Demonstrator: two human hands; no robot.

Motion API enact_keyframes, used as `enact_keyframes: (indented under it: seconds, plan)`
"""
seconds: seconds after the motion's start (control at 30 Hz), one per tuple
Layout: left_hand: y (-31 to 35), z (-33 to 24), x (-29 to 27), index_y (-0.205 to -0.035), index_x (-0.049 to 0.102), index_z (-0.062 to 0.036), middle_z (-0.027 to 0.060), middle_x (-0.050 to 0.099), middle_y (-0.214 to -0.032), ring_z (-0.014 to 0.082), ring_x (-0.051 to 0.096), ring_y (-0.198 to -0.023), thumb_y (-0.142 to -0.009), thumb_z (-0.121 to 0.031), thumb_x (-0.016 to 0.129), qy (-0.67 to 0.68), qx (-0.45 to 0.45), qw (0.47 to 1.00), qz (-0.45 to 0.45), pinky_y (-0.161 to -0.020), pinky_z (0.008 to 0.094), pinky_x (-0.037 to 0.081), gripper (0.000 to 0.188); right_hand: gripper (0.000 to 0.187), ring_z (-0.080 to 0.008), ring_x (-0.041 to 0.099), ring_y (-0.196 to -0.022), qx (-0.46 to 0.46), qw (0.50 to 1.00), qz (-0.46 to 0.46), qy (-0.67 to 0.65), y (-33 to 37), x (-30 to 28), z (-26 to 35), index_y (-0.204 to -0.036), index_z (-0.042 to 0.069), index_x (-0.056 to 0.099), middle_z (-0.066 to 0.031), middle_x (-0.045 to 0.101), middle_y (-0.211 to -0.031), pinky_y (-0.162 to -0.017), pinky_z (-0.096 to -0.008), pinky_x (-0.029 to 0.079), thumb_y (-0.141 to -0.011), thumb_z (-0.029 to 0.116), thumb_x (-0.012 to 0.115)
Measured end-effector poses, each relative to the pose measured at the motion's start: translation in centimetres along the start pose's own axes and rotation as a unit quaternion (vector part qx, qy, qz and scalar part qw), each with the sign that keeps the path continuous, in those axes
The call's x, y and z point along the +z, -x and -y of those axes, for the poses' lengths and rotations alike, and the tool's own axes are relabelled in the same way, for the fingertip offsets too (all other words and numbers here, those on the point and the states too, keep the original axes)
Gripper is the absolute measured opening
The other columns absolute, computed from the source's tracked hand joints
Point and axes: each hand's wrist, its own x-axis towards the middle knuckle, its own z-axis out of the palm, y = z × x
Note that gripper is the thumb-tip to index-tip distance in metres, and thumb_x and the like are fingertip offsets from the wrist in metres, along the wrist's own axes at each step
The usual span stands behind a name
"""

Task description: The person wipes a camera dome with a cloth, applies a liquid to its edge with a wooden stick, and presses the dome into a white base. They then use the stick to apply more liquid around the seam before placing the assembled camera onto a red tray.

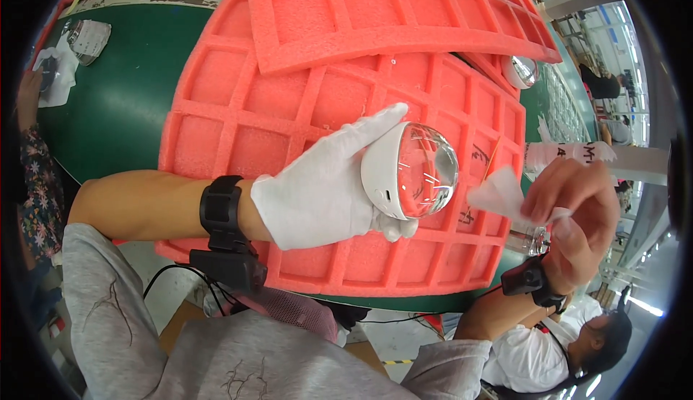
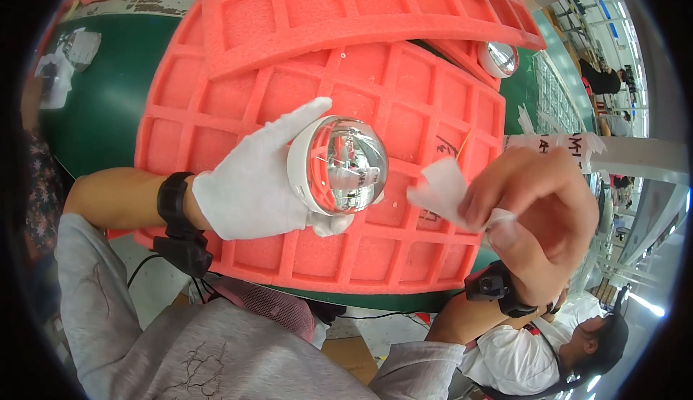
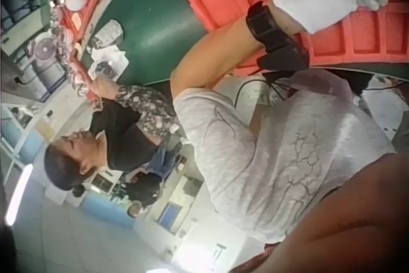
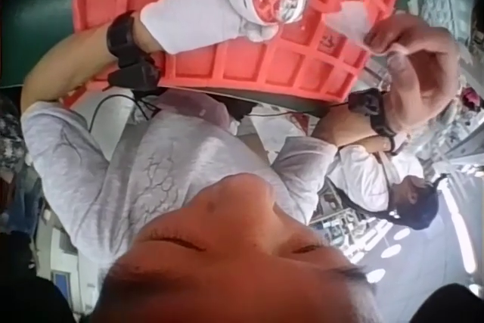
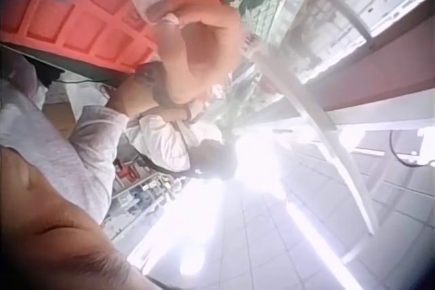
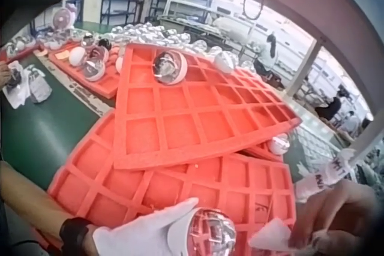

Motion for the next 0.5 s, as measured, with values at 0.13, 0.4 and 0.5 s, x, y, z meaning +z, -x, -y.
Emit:
enact_keyframes:
  seconds: [0.13,0.4,0.5]
  plan:
    - [0.0,0.0,0.8,-0.122,0.060,-0.0034,0.0199,0.067,-0.109,0.0371,0.064,-0.085,-0.105,-0.055,0.036,0.026,-0.040,0.999,-0.025,-0.071,0.0442,0.052,0.059,0.029,-0.0227,0.062,-0.096,0.139,0.984,0.021,0.105,-0.3,-0.5,-0.4,-0.100,0.001,0.056,-0.0160,0.062,-0.104,-0.082,-0.0339,0.050,-0.081,0.016,0.073]
    - [0.6,-0.1,1.5,-0.131,0.053,-0.0037,0.0173,0.064,-0.117,0.0338,0.065,-0.102,-0.100,-0.048,0.048,-0.033,-0.052,0.997,-0.048,-0.088,0.0448,0.054,0.054,0.090,-0.0310,0.056,-0.128,0.014,0.988,0.107,0.107,2.0,6.2,-2.8,-0.147,0.002,0.041,-0.0179,0.056,-0.138,-0.111,-0.0443,0.039,-0.070,0.017,0.086]
    - [0.8,0.0,2.2,-0.135,0.049,-0.0046,0.0144,0.062,-0.122,0.0294,0.064,-0.106,-0.097,-0.042,0.059,-0.073,-0.039,0.995,-0.064,-0.092,0.0426,0.053,0.054,0.104,-0.0311,0.056,-0.128,0.035,0.993,0.071,0.087,2.8,7.3,-3.6,-0.152,0.004,0.036,-0.0172,0.056,-0.137,-0.111,-0.0452,0.040,-0.064,0.014,0.090]
